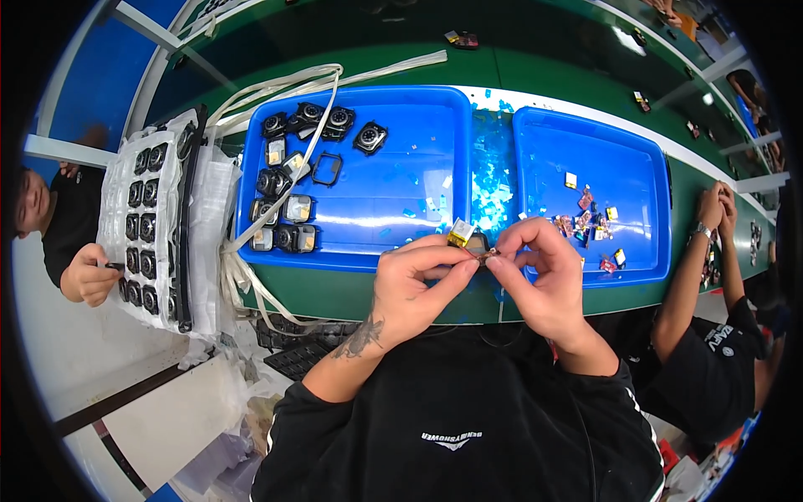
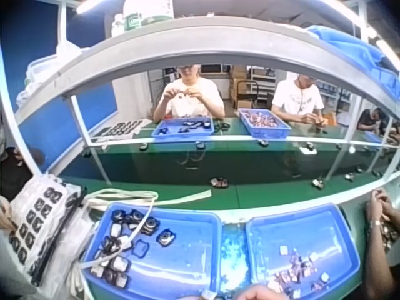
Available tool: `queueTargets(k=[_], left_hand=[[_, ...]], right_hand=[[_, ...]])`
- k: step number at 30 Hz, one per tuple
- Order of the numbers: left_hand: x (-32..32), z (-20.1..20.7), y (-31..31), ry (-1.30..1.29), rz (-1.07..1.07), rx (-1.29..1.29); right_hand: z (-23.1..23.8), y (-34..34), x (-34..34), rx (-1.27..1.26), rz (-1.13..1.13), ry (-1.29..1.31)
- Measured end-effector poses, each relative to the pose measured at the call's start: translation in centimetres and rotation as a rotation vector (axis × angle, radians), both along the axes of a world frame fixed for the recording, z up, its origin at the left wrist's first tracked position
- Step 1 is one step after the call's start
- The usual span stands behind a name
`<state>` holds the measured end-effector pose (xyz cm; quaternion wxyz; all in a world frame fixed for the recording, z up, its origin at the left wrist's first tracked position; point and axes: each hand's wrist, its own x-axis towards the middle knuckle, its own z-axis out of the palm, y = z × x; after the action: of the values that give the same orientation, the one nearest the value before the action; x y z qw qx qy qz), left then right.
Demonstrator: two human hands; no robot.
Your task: The recorder is assembling small electronic components on a workbench in a factory setting.
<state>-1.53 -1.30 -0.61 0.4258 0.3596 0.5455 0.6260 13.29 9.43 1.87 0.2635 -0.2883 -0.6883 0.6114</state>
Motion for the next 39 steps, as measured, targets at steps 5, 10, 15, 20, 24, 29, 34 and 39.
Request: queueTargets(k=[5,10,15,20,24,29,34,39], left_hand=[[0.7,-0.2,0.1,-0.145,0.080,0.037],[0.7,-0.1,0.0,-0.258,0.062,0.021],[0.4,0.2,0.3,-0.323,0.028,0.029],[0.6,0.1,0.2,-0.279,0.085,0.023],[0.6,0.5,0.2,-0.336,0.080,-0.001],[1.0,0.1,0.1,-0.272,0.095,0.009],[0.0,0.1,0.4,-0.067,0.095,-0.003],[-7.8,0.6,3.0,1.083,0.193,-0.040]], right_hand=[[-0.6,-0.4,-0.6,0.003,-0.033,0.028],[-0.8,-0.2,-0.9,0.061,-0.030,-0.015],[0.0,0.2,-0.9,0.018,-0.015,-0.024],[-0.3,0.1,-0.8,0.026,-0.008,-0.054],[-1.0,-0.4,-1.5,0.146,-0.080,-0.071],[-0.7,-0.6,-1.8,-0.010,-0.022,-0.060],[-1.0,0.3,-2.4,0.057,0.007,-0.062],[-1.5,12.4,-4.9,0.175,0.018,-0.071]])
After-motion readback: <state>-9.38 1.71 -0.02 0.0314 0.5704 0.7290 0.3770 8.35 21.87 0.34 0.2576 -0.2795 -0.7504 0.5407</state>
